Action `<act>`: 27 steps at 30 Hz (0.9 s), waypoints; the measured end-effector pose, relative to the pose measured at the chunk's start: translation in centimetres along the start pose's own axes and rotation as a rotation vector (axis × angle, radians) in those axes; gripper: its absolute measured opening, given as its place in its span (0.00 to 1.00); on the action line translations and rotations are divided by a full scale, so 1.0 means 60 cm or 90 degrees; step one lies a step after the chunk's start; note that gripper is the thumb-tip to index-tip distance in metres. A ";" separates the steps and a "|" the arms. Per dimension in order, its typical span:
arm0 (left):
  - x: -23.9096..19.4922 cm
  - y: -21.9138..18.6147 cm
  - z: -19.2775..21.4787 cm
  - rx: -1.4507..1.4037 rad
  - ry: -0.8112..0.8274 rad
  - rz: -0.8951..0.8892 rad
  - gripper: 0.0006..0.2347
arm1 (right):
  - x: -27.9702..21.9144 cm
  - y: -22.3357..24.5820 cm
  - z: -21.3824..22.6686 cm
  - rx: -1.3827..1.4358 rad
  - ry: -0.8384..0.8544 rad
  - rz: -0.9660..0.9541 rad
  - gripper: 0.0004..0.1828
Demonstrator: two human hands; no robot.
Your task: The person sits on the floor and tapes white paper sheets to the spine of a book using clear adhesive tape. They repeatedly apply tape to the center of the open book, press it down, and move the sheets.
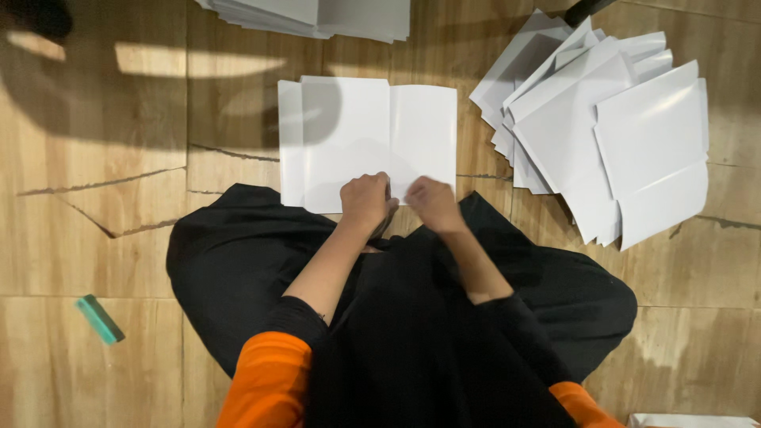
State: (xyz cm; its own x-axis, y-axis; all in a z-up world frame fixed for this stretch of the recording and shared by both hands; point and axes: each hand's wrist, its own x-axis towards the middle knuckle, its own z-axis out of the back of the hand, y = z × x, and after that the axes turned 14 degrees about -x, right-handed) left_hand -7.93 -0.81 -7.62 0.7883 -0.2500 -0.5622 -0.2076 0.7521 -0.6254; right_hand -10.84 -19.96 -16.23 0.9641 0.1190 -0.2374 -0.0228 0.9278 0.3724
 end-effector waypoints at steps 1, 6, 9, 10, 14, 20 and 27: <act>-0.004 0.000 0.004 0.012 0.009 0.011 0.10 | 0.009 0.017 -0.019 0.005 0.097 -0.065 0.07; -0.064 -0.031 0.071 -0.102 0.048 0.041 0.15 | 0.031 0.033 -0.030 0.021 0.214 -0.152 0.07; -0.085 -0.030 0.063 -0.004 -0.044 -0.040 0.12 | 0.043 0.030 -0.032 0.030 0.217 -0.140 0.09; -0.090 -0.023 0.047 0.066 -0.104 -0.130 0.11 | 0.046 0.026 -0.041 0.011 0.215 -0.140 0.10; -0.131 -0.011 -0.009 0.328 -0.279 -0.412 0.05 | 0.040 0.057 -0.022 0.002 0.219 -0.208 0.07; -0.194 -0.082 -0.039 0.127 -0.187 -0.654 0.11 | 0.042 0.067 0.003 -0.011 0.245 -0.171 0.13; -0.107 -0.098 0.119 -0.198 -0.247 -0.381 0.07 | 0.013 0.098 0.184 0.751 0.267 -0.364 0.41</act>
State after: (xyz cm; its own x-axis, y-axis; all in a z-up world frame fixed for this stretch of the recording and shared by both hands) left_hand -7.62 0.71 3.53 0.9519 -0.2850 0.1125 0.2094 0.3371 -0.9179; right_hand -7.29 -18.32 -4.32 0.6070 0.1181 -0.7859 0.7855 0.0610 0.6158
